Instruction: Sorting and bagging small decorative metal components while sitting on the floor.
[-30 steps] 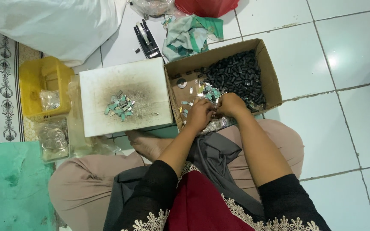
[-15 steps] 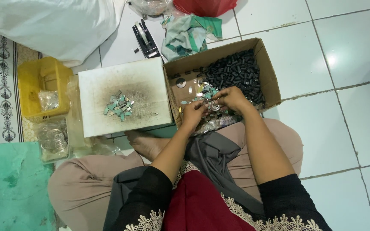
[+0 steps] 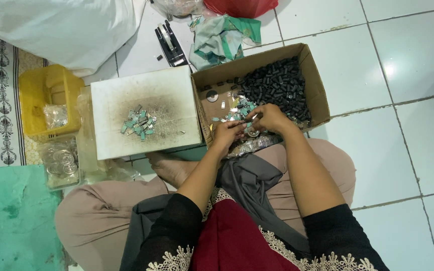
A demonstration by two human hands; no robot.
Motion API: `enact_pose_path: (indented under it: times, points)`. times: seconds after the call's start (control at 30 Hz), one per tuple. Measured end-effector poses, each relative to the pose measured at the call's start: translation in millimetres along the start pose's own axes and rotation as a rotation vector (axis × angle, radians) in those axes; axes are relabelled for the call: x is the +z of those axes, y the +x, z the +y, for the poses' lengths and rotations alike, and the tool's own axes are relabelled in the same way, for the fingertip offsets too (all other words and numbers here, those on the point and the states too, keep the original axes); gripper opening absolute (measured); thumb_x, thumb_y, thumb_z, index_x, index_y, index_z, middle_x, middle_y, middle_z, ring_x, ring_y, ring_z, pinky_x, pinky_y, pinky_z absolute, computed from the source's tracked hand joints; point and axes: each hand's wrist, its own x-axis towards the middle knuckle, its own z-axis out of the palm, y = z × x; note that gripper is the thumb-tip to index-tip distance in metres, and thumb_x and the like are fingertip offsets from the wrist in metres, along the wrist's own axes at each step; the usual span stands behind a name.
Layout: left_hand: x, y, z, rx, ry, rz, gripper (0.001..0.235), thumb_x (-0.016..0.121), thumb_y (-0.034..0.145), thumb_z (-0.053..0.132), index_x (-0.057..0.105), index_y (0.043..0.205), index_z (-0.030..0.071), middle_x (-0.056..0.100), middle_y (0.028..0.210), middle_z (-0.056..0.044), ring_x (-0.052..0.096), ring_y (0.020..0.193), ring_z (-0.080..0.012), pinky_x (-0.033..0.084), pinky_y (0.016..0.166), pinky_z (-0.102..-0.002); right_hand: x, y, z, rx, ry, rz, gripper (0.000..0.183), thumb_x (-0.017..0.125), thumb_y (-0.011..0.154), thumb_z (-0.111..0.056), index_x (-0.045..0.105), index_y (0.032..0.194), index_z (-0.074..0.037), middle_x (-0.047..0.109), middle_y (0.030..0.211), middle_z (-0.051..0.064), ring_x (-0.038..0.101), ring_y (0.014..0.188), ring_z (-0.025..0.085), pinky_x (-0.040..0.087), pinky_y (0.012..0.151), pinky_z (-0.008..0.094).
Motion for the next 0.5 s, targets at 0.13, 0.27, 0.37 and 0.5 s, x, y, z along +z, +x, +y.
enact_pose_path:
  times: [0.13,0.27,0.37,0.5]
  points:
    - [1.2,-3.5,2.8,-0.008,0.017,0.01,0.041,0.09,0.082,0.015,0.074,0.116,0.0,0.07,0.102,-0.013,0.074,0.083,-0.0199,0.066,0.075,-0.028,-3.4,11.2,13.5,0.007,-0.078,0.0,0.047,0.088,0.063,0.004,0.08,0.108,-0.007,0.075,0.092,0.023,0.074,0.085,0.033,0.064,0.07,0.039]
    - [-4.9,4.7,-5.2,-0.015,0.009,0.067,0.041,0.09,0.082,0.013,0.072,0.116,-0.001,0.067,0.102,-0.014,0.073,0.083,-0.0214,0.067,0.073,-0.031,-11.5,33.2,38.2,0.012,-0.38,0.22,0.035,0.085,0.068,-0.016,0.083,0.1,-0.031,0.079,0.098,0.003,0.074,0.1,0.031,0.059,0.086,0.042]
    - [-6.0,7.0,-10.5,-0.019,0.022,0.084,0.041,0.088,0.082,0.011,0.071,0.116,-0.003,0.064,0.101,-0.014,0.073,0.082,-0.0236,0.066,0.071,-0.032,-5.7,10.6,5.8,-0.049,0.007,0.271,0.038,0.088,0.072,-0.009,0.078,0.108,-0.016,0.077,0.099,0.011,0.073,0.095,0.029,0.061,0.079,0.039]
    - [-1.5,5.4,-10.1,-0.009,0.003,0.077,0.043,0.087,0.082,0.008,0.069,0.118,-0.007,0.063,0.101,-0.017,0.074,0.081,-0.0263,0.067,0.071,-0.034,4.0,3.3,-10.8,-0.157,0.386,0.284,0.055,0.092,0.079,-0.007,0.07,0.129,-0.004,0.073,0.111,0.023,0.074,0.1,0.035,0.065,0.076,0.044]
